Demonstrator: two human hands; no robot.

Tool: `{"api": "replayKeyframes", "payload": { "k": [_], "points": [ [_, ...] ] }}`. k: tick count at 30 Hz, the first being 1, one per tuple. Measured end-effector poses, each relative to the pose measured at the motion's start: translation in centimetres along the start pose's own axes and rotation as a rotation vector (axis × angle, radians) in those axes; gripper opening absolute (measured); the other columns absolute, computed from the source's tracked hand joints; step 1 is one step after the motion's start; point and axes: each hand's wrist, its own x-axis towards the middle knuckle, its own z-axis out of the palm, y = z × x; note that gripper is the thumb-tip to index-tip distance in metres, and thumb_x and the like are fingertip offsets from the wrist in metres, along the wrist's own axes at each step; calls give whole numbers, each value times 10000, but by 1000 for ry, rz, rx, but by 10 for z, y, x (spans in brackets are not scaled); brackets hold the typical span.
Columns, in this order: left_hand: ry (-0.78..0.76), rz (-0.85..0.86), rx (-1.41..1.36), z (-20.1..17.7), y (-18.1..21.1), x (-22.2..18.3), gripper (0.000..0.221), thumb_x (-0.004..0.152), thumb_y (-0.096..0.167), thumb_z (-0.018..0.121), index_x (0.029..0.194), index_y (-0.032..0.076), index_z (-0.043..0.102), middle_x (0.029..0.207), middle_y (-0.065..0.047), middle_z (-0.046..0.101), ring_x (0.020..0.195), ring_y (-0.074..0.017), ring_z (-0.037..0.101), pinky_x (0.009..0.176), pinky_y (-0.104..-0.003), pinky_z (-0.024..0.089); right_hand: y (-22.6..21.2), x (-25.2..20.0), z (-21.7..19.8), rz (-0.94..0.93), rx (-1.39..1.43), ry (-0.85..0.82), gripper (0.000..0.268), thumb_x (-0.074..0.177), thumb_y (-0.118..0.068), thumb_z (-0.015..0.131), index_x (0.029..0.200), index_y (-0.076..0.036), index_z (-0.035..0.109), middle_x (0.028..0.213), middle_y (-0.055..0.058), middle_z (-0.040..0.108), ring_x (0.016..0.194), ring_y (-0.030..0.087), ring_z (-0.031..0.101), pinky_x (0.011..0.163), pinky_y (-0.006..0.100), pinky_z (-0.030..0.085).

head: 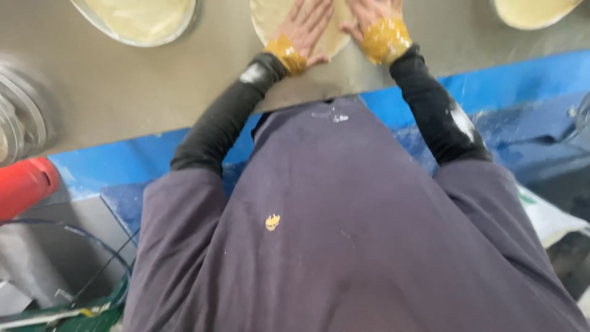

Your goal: The recorder is pressing pizza dough into circular metal pans on a workbench.

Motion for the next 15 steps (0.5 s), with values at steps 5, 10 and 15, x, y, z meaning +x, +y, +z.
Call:
{"api": "replayKeyframes", "payload": {
  "k": [5,10,15],
  "points": [
    [48,43,14,7,-6,-1,1034,1036,717,471,1664,-52,185,1749,-220,162,1623,-332,88,1292,-571,40,-3,-3,3,-211,-85,91,586,1050,-435,635,1486,-47,590,1521,100,591,1341,387,482,978,695,307],
    [63,55,34,10,-11,6,1053,1013,707,491,1664,-61,181,1742,-228,167,1616,-341,87,1289,-563,42,-2,-3,6,-149,-252,-30,549,1114,-525,596,1448,-89,577,1533,49,565,1430,364,471,1150,693,259],
    [62,27,2,22,-14,7,1072,1017,720,517,1636,-96,199,1707,-272,217,1613,-366,129,1300,-552,52,-12,-7,14,-143,-125,32,616,1104,-495,596,1570,-97,526,1604,51,525,1442,399,416,1110,731,203]
  ]
}}
